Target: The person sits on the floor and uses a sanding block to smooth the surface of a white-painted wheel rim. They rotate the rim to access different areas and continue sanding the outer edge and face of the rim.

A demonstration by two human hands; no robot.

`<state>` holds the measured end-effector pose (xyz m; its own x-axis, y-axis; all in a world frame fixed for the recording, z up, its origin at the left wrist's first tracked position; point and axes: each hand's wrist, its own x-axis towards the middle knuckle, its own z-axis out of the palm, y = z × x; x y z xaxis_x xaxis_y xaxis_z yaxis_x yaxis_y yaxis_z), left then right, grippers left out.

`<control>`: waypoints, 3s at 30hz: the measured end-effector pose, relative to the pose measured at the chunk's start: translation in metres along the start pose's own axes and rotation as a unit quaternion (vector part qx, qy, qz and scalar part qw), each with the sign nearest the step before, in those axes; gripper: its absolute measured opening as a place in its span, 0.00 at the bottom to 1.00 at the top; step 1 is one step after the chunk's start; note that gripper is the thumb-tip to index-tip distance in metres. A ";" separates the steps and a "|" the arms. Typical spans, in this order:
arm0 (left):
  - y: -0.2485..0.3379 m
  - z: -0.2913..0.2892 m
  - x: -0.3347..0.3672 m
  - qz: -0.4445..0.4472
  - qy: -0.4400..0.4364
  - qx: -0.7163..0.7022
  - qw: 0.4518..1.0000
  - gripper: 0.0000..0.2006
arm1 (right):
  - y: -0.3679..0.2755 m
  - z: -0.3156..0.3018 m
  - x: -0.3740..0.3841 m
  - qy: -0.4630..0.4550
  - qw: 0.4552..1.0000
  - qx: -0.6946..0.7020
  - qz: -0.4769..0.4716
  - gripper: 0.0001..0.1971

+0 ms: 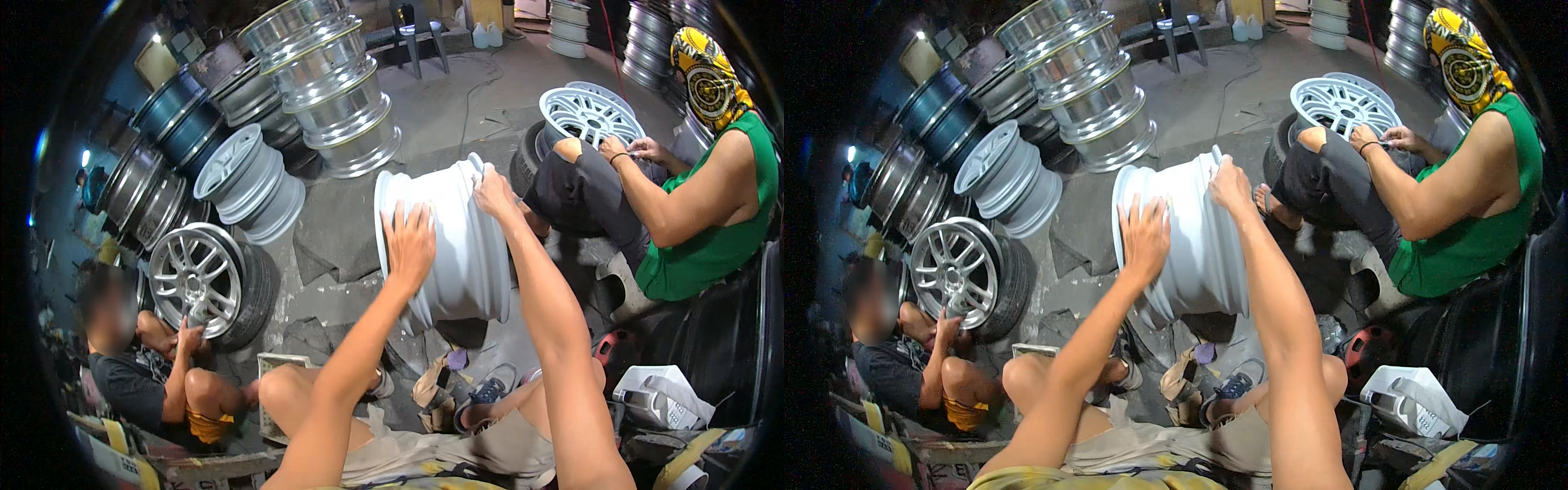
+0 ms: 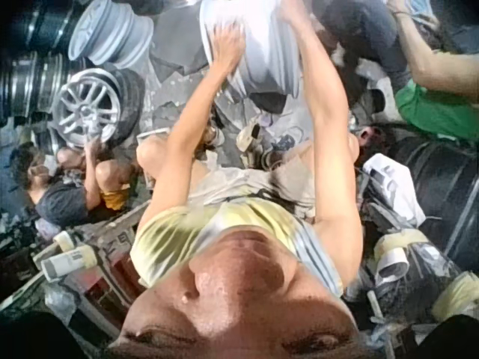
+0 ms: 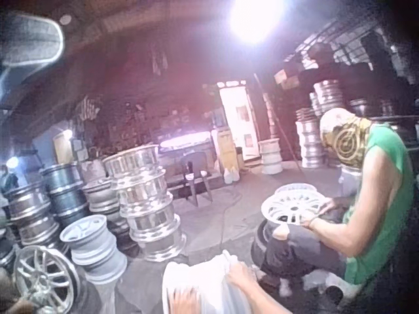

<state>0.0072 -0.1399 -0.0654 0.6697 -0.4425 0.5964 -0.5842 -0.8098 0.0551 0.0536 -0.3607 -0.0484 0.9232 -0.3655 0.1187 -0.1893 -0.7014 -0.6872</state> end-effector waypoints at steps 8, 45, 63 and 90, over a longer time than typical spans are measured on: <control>0.013 0.001 -0.035 0.005 0.005 -0.033 0.999 0.20 | 0.011 -0.004 0.011 0.039 0.999 -0.008 -0.020 0.21; 0.028 -0.004 -0.032 -0.018 -0.009 -0.037 0.999 0.20 | 0.003 -0.015 -0.020 0.038 0.999 -0.007 -0.018 0.19; 0.036 0.000 -0.035 -0.022 0.003 0.018 1.000 0.20 | 0.000 -0.017 -0.018 0.021 1.000 0.001 -0.011 0.19; 0.038 -0.003 -0.027 -0.038 0.005 -0.070 0.997 0.18 | 0.009 -0.011 -0.016 0.022 0.999 0.011 -0.029 0.20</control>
<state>-0.0351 -0.1577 -0.0767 0.7101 -0.3767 0.5948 -0.5905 -0.7787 0.2118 0.0333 -0.3678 -0.0483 0.9169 -0.3514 0.1894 -0.1279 -0.7080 -0.6945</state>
